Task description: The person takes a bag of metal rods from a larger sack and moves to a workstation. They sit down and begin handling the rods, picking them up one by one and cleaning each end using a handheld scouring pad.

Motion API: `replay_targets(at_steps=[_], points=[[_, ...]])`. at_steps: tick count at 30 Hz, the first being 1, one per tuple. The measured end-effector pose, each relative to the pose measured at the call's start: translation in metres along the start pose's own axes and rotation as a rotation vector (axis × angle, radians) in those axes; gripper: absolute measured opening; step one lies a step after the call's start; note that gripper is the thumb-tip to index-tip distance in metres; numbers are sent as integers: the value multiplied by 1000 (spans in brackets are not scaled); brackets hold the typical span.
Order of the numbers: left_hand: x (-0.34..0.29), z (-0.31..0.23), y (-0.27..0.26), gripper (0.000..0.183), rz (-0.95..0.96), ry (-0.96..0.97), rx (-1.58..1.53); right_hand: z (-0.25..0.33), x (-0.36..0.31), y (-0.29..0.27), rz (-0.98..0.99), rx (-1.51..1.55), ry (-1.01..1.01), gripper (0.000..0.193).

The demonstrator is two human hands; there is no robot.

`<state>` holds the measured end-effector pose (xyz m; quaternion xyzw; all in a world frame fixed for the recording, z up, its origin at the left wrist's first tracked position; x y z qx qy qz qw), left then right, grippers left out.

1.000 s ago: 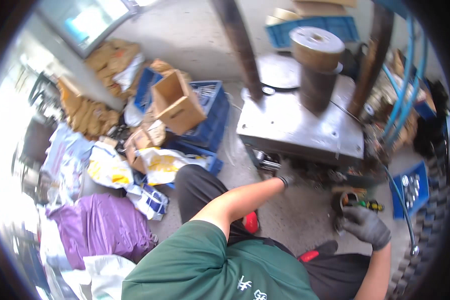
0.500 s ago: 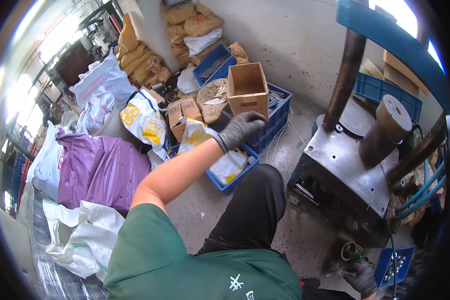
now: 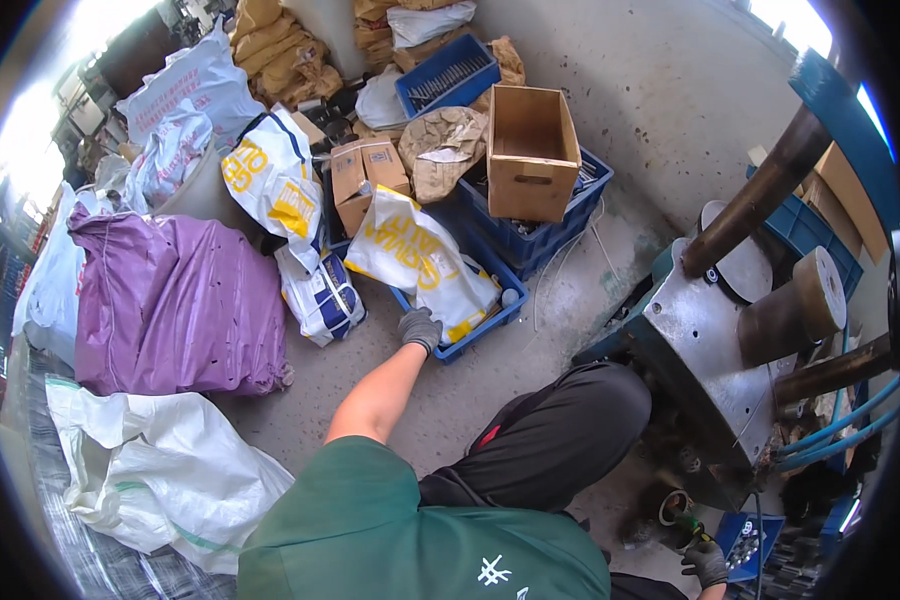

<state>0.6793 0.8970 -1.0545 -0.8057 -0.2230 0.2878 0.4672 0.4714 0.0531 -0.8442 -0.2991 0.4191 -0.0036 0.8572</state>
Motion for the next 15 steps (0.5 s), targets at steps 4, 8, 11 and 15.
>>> replay_targets(at_steps=[4,8,11,15], points=[[27,4,0,59,-220,-26,-80,-2,2,-3,-73,74,28,22],[62,-11,-6,69,-283,-169,-254,-29,0,-16,-30,119,115,32],[74,-32,-18,64,-177,-241,-277,-27,-1,-18,-38,93,153,29],[89,-37,-22,51,-69,-352,-184,-20,-2,-14,-99,66,174,25]])
Point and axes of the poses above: each hand's wrist, its own x-axis towards the middle knuckle, its own y-axis out of the palm, z = x × y, the point moved 1 cm from there along x, towards the middle knuckle, and after that the axes turned 1 degree about -y, right-handed, at the moved point
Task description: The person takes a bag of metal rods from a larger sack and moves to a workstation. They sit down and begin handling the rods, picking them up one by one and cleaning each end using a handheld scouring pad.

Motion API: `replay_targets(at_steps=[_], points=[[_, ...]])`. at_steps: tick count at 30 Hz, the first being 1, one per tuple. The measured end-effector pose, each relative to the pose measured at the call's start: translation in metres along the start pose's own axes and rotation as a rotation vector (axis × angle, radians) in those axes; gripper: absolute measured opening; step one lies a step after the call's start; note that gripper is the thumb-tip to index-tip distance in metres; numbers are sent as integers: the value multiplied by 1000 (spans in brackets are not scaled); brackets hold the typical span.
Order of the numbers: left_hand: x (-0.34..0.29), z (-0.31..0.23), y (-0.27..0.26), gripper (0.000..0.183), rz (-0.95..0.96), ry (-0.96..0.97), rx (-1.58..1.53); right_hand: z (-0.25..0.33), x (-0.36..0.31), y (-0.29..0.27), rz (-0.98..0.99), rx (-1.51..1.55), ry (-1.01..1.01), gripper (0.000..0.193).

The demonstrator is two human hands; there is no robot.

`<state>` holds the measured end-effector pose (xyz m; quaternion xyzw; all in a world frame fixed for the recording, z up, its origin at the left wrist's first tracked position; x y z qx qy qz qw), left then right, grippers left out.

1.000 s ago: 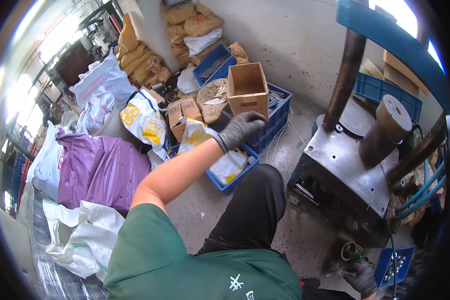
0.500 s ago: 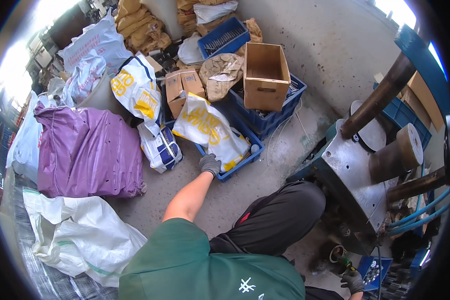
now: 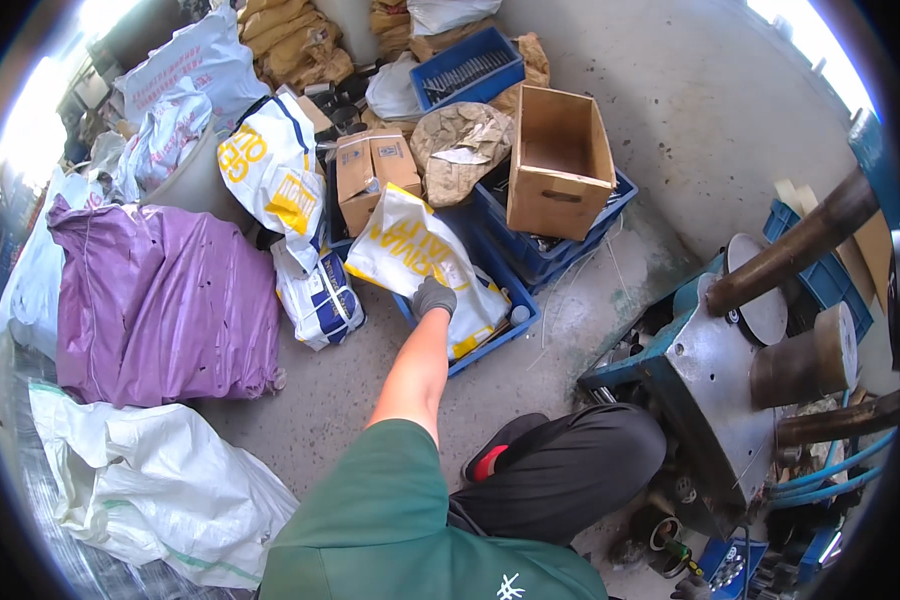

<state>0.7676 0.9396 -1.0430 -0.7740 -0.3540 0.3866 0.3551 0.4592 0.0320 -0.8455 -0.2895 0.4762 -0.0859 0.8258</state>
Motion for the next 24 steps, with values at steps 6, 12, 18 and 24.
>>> replay_targets(at_steps=[6,12,18,24], points=[[29,29,16,36,-72,-4,-272,23,11,14,92,-31,-12,28],[-34,13,6,63,92,273,-112,10,37,8,169,-37,-92,38],[-45,2,-39,51,-85,540,-342,34,38,23,87,-195,-303,24],[-72,19,-130,80,-159,590,-435,18,37,19,122,37,-203,31]])
Point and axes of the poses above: each hand's wrist, its own x-axis towards the middle knuckle, its own y-axis out of the palm, z = x × y, the point moved 1 cm from there along x, towards the middle knuckle, and after that the axes turned 1 degree about -y, right-handed, at the moved point
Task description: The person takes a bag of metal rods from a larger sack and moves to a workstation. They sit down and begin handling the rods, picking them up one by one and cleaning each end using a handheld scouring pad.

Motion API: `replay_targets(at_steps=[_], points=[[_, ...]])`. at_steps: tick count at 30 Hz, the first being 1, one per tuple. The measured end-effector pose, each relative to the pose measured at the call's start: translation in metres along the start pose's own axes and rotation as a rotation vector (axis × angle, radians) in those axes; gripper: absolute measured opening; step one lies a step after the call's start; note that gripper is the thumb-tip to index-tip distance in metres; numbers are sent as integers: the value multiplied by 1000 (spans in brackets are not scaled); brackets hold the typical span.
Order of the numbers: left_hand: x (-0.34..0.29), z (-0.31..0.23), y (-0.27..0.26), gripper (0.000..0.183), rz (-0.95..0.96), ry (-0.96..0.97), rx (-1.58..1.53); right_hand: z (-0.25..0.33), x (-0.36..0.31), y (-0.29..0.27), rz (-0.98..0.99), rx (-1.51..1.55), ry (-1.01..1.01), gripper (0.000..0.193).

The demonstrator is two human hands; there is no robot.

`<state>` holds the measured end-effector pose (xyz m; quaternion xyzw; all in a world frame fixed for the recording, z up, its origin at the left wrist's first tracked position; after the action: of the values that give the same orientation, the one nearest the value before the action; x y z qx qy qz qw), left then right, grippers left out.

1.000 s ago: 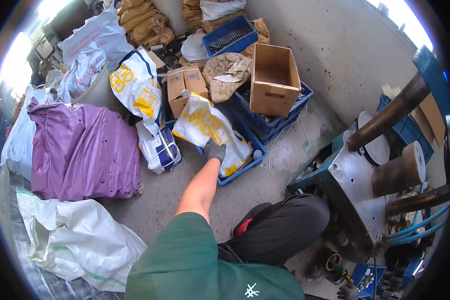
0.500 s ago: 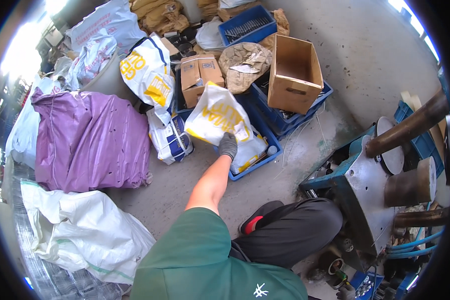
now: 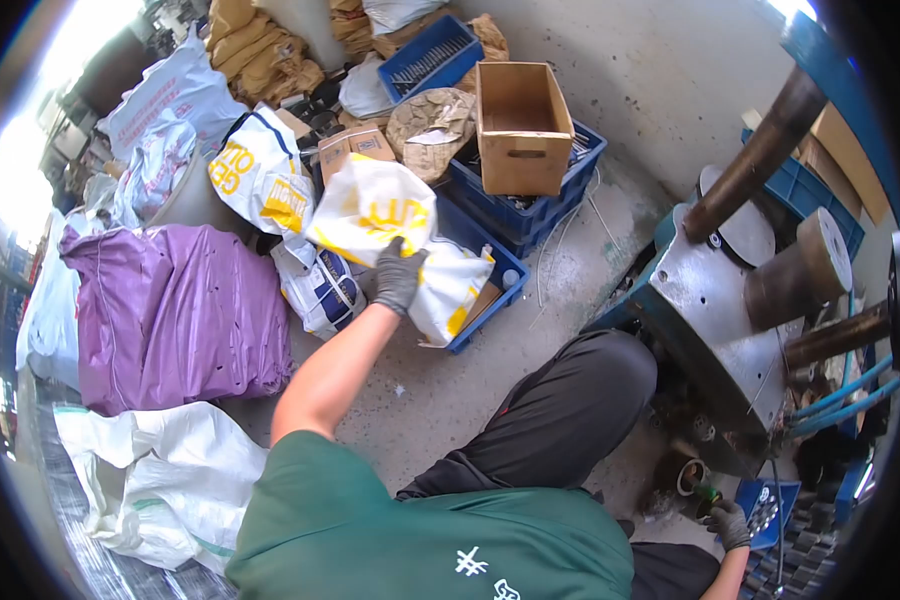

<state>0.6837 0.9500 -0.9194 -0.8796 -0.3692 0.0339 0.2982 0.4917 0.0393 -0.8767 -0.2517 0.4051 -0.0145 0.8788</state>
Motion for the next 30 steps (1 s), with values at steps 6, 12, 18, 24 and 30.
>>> replay_targets(at_steps=[6,12,18,24,30], points=[[20,27,-139,38,-188,16,-391,0,-11,-1,72,27,80,33],[-27,142,-192,22,-436,-75,-333,4,-13,8,76,68,113,39],[-130,317,-208,35,-608,-501,29,23,-1,30,148,-119,96,20],[-127,207,-83,76,-714,71,1020,11,-18,23,69,-112,147,23],[-113,73,73,46,338,315,367,12,-17,22,104,-103,144,22]])
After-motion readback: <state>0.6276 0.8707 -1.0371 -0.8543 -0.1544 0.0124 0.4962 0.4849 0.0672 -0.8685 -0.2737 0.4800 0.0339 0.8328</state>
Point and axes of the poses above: each hand's wrist, its own x-axis towards the middle knuckle, its own y-axis out of the palm, z = x × y, the point moved 1 cm from there along x, towards the middle knuckle, and after that the axes turned 1 degree about -y, right-handed, at the moved point
